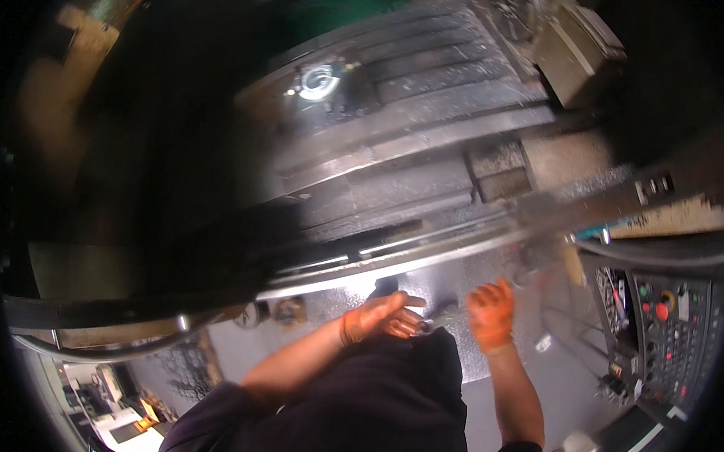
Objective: The person opens a CNC machine door, uses a dial indicator to check a metal part clamped in a vise, removes the part, and then places a new metal part into the vise and tightens it with a wrench. The person then closes the machine door.
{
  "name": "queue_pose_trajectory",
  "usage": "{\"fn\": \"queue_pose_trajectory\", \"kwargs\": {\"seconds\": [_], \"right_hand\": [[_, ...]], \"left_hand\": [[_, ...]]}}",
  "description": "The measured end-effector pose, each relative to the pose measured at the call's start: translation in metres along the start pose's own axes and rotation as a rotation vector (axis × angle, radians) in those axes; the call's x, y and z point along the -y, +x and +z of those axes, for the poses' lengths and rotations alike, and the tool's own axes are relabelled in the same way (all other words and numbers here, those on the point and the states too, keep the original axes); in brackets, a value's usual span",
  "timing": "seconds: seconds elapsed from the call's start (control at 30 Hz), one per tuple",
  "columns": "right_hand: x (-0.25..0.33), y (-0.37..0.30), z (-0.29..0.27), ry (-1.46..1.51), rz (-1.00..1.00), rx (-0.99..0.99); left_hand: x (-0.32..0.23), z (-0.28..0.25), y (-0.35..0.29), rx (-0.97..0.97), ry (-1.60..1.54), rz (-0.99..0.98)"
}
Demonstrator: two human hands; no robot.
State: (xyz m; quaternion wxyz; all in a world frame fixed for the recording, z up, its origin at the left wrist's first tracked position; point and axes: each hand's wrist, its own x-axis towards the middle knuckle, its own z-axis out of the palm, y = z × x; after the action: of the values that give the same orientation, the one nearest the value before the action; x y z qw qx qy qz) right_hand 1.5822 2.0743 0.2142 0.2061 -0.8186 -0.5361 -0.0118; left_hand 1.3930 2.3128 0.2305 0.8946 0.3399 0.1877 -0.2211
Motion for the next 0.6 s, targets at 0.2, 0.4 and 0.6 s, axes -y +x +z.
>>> {"fn": "queue_pose_trajectory", "kwargs": {"seconds": [0.2, 0.4, 0.6], "right_hand": [[0.095, 0.211, 0.034, 0.126, -0.108, -0.091], [0.100, 0.321, 0.050, 1.156, 0.616, 0.348], [0.059, 0.415, 0.064, -0.053, 0.387, 0.608]], "left_hand": [[-0.067, -0.025, -0.013, -0.133, -0.036, -0.029], [-0.125, -0.088, 0.027, 0.078, -0.114, 0.331], [-0.173, -0.154, 0.085, -0.325, 0.327, 0.286]]}}
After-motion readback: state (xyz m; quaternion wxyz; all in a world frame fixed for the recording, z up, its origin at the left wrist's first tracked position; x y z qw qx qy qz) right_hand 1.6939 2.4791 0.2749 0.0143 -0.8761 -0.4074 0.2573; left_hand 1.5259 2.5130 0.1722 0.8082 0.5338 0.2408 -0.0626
